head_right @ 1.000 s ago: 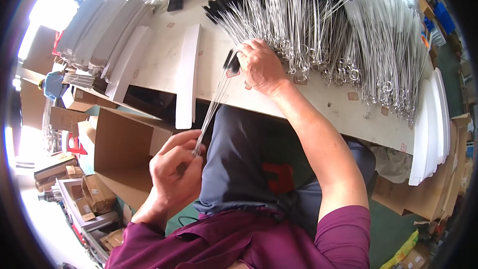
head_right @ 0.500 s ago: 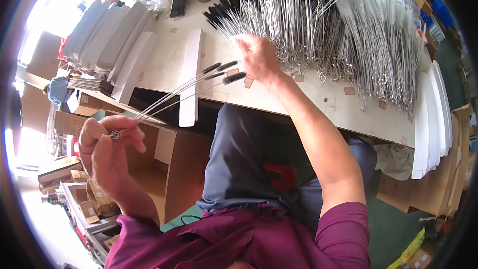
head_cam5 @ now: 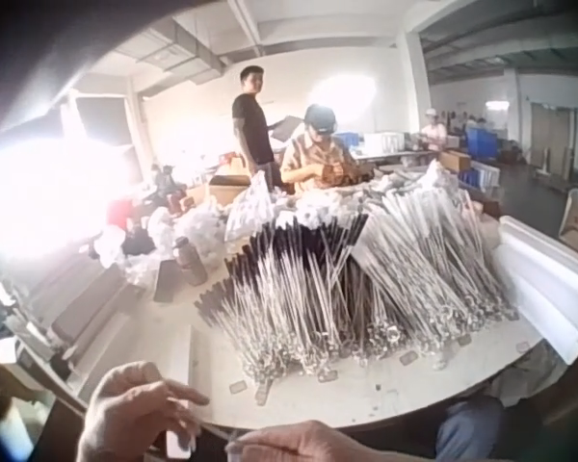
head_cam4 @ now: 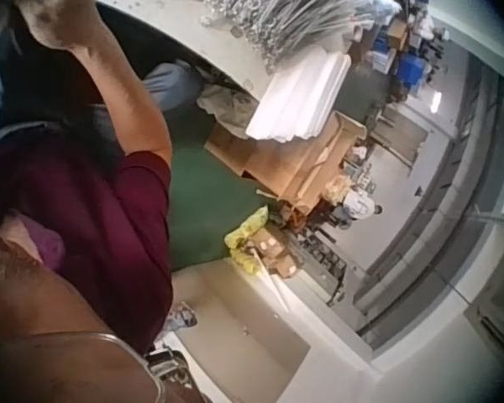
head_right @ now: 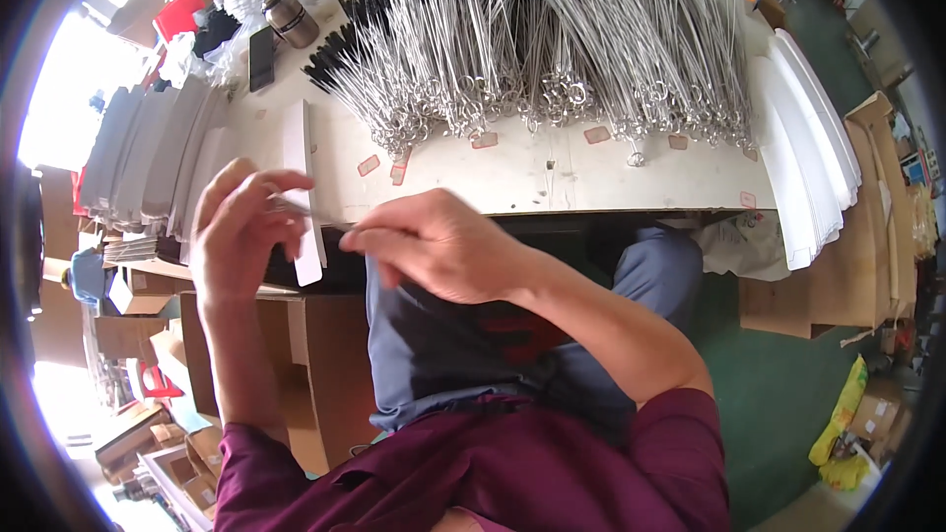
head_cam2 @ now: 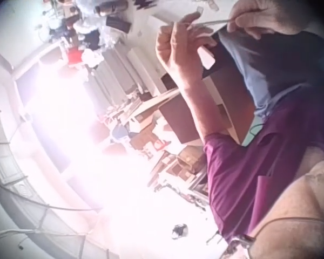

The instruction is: Packaging sets of wire brushes into white cardboard sleeves by hand.

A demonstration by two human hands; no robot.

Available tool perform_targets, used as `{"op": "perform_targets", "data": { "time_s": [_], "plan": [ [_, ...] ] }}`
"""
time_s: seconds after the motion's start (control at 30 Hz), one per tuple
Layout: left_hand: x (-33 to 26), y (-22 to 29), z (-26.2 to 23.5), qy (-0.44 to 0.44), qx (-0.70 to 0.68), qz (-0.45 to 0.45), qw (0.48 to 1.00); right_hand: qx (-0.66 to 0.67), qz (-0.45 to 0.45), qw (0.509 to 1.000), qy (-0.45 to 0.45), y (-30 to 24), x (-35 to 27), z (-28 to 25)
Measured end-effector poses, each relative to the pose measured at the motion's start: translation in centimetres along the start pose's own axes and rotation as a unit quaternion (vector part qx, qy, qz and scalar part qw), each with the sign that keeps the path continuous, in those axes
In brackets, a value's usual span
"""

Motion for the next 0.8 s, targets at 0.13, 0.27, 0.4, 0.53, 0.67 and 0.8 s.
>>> {"op": "perform_targets", "data": {
  "time_s": [0.13, 0.27, 0.4, 0.53, 0.67, 0.8],
  "plan": [
    [3.2, -4.3, 1.4, -0.031, 0.064, -0.029, 0.997, -0.067, 0.05, 0.993, 0.081, 1.0, -3.1, -3.4],
    [5.6, -6.7, 3.1, -0.073, 0.107, -0.033, 0.991, -0.09, 0.064, 0.988, 0.112, 1.3, -6.1, -5.9],
    [7.5, -8.8, 4.9, -0.11, 0.113, -0.032, 0.987, -0.099, 0.089, 0.979, 0.151, 1.0, -8.2, -7.3],
    [9.3, -9.0, 7.2, -0.127, 0.212, 0.024, 0.969, -0.155, 0.063, 0.968, 0.186, 1.8, -10.1, -9.1],
    [12.1, -9.7, 9.2, -0.054, 0.385, 0.112, 0.915, -0.119, 0.055, 0.951, 0.28, 1.3, -11.9, -10.4],
    [14.1, -10.4, 11.5, 0.005, 0.579, 0.188, 0.794, -0.041, 0.057, 0.938, 0.338, 1.4, -13.0, -10.8]
  ]
}}
Point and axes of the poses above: each hand's wrist, its own x-axis towards the middle knuckle, its own z-axis out of the palm, y = z × x, the point moved 1 cm from there along x, towards the middle knuckle, and after that the axes turned 9 degrees about x, right-handed, at the moved point
